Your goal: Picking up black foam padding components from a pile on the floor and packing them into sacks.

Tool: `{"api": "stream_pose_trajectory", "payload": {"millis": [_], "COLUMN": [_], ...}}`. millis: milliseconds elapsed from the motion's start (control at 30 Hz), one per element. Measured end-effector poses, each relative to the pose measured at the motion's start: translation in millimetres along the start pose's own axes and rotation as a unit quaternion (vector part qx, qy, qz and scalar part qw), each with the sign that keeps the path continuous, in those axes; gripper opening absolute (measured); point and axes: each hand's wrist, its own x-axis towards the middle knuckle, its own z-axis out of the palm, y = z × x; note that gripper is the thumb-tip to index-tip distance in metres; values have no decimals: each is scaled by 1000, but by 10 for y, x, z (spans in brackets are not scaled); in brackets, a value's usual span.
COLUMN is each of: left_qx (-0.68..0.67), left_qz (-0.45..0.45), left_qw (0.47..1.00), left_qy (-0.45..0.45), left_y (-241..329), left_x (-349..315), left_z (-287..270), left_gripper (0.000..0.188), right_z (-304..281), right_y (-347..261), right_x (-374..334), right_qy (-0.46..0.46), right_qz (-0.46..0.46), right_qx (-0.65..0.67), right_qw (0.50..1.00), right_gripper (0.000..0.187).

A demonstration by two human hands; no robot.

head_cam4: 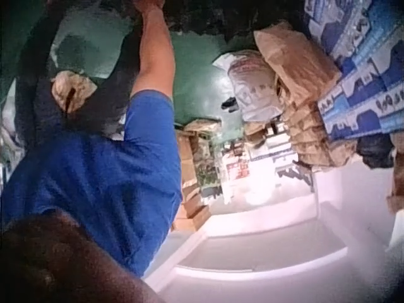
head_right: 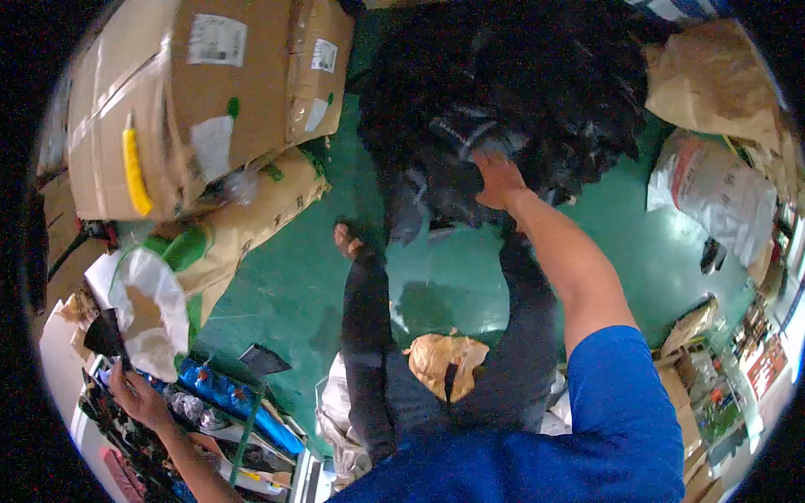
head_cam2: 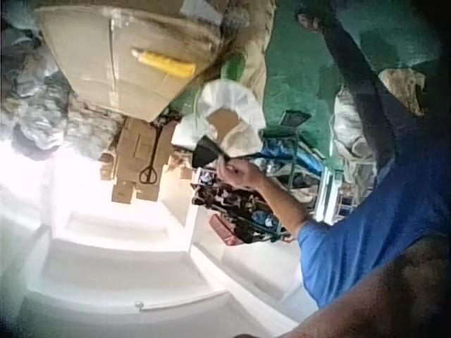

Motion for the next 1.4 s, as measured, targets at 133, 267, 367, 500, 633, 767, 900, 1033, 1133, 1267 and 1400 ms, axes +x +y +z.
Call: {"api": "stream_pose_trajectory", "payload": {"millis": [133,267,367,500,633,767,900,1033,1133,1267,1400], "left_qx": [-20,-50,40,-124,-466,-586,-532,-609,-613,-472,-320], "left_qz": [-22,-162,-266,-200,-294,-296,-397,-384,-397,-305,-342], "left_qw": [983,986,953,953,756,665,644,576,594,757,828], "left_qy": [-182,2,140,-190,-353,-354,-380,-387,-337,-335,-308], "left_y": [669,1088,1489,2684,3691,4612,5389,5702,5775,5754,5569], "left_x": [-73,-183,-884,-1551,-1380,-1313,-1182,-1283,-1343,-1557,-1916], "left_z": [295,482,487,1215,3401,5107,5734,5690,5618,5662,5539], "left_gripper": [27,39,34,39,52,81,89,84,80,82,91], "right_z": [141,176,145,176,243,215,291,488,524,656,544], "right_y": [195,259,459,448,762,697,656,776,917,1180,977], "right_x": [882,1585,1958,2110,2102,2033,1963,1931,1810,1721,1847], "right_qy": [47,65,1,-27,-39,-54,-41,-123,-128,-107,-227], "right_qz": [-132,-162,-84,-74,-49,-2,35,84,135,111,80], "right_qx": [-92,-187,-199,-243,-252,-130,-106,-94,-18,28,-162], "right_qw": [986,967,976,967,966,990,993,984,982,988,957], "right_gripper": [98,99,101,94,99,103,104,104,104,102,101]}}
